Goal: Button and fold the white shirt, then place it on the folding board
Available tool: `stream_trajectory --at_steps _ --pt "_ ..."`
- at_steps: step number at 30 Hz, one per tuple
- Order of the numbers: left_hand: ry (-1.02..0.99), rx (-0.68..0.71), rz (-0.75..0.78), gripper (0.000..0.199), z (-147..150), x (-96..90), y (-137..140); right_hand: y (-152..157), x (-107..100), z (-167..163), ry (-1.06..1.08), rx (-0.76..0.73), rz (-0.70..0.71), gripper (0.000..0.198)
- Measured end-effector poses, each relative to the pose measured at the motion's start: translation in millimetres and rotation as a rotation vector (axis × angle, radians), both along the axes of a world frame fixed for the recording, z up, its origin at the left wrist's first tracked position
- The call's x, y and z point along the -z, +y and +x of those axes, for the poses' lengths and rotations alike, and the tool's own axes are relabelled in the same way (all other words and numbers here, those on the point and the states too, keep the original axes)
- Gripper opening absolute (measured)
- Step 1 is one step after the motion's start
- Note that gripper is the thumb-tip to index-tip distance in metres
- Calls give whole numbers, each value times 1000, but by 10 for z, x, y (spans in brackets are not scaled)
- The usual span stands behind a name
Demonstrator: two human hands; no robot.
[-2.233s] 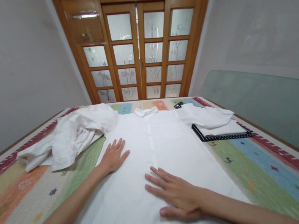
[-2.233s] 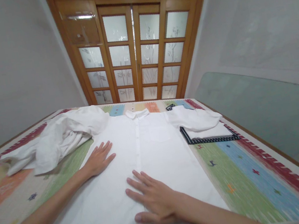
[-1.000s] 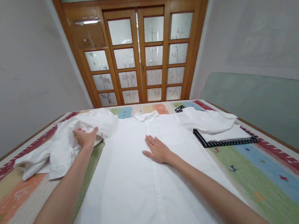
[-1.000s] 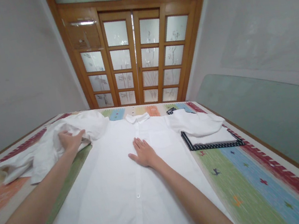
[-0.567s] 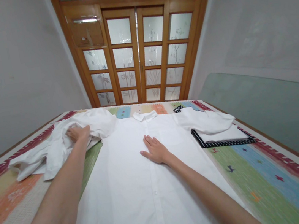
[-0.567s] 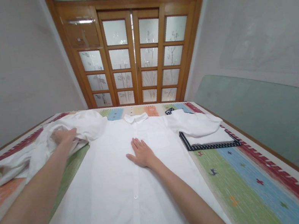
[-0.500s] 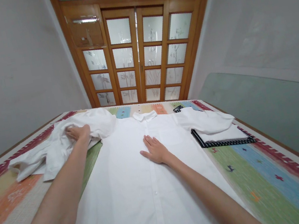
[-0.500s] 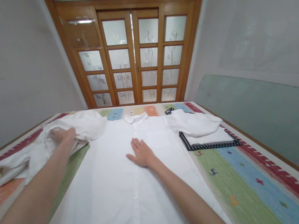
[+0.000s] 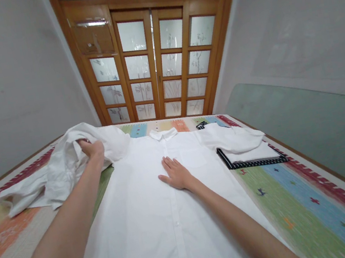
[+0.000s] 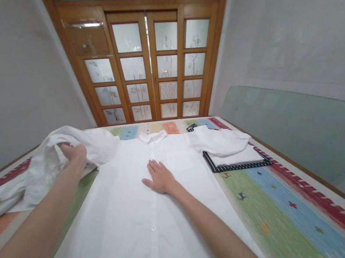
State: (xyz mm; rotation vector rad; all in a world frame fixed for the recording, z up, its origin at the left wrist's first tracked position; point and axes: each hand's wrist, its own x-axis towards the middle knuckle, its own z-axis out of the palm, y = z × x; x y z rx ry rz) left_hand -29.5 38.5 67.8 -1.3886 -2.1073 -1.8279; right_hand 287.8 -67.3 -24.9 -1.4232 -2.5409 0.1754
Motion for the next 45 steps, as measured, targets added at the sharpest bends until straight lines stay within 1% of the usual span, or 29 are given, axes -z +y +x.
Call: stream_trajectory --at_steps 1,2,3,5,6,8,10,12,13,16,19,21,22,23,25,27,29,31,34,36,37,39,41,43,45 --pt "-20 -38 -49 56 100 -12 -10 1 4 1 4 1 4 79" --pt "24 -22 -94 51 215 -22 -25 1 7 2 8 2 8 79" --pt "123 28 -136 48 342 -28 -44 0 9 3 13 2 11 79" --pt "362 151 -272 42 613 -7 -95 -4 8 2 20 1 11 78" --pt "489 234 -343 41 748 25 -129 -6 7 1 24 -1 8 78" --pt "739 440 -477 40 997 134 -217 -1 8 -2 42 -4 0 77" --pt "808 553 -519 34 1204 289 -329 22 22 1 83 -6 -8 76" --pt "930 670 -587 32 1362 455 -448 67 54 18 160 -2 -19 73" --pt "959 687 -602 34 1423 532 -501 98 76 32 221 10 -25 70" --pt "969 653 -557 42 1532 708 -609 205 163 94 509 96 -15 62" --pt "943 622 -494 42 1550 801 -627 310 241 149 834 207 27 53" --pt "952 636 -472 42 1536 838 -611 372 256 161 969 275 47 45" --pt "961 639 -461 43 1526 853 -600 401 245 156 998 302 68 40" --pt "969 637 -448 44 1518 869 -590 429 219 141 998 318 103 36" --pt "987 626 -411 47 1504 899 -574 479 121 80 932 317 220 30" --pt "1018 632 -372 49 1496 924 -561 517 -27 -28 813 288 344 28" --pt "1054 667 -358 48 1494 939 -549 536 -200 -181 664 253 412 30" --pt "1060 711 -369 48 1497 945 -536 536 -367 -364 474 206 412 34" --pt "1020 758 -374 50 1499 950 -516 516 -560 -641 151 141 345 31" --pt "978 786 -370 49 1491 956 -505 514 -647 -784 5 119 303 28" --pt "956 797 -369 49 1485 960 -502 522 -683 -833 -32 116 287 29" --pt "914 802 -367 50 1473 961 -500 555 -744 -876 -33 133 266 32" --pt "882 759 -386 52 1466 950 -508 607 -791 -834 68 193 250 34" --pt "847 677 -447 56 1467 929 -524 663 -810 -707 295 286 232 32" --pt "815 609 -518 60 1473 905 -544 709 -781 -514 637 393 201 28"
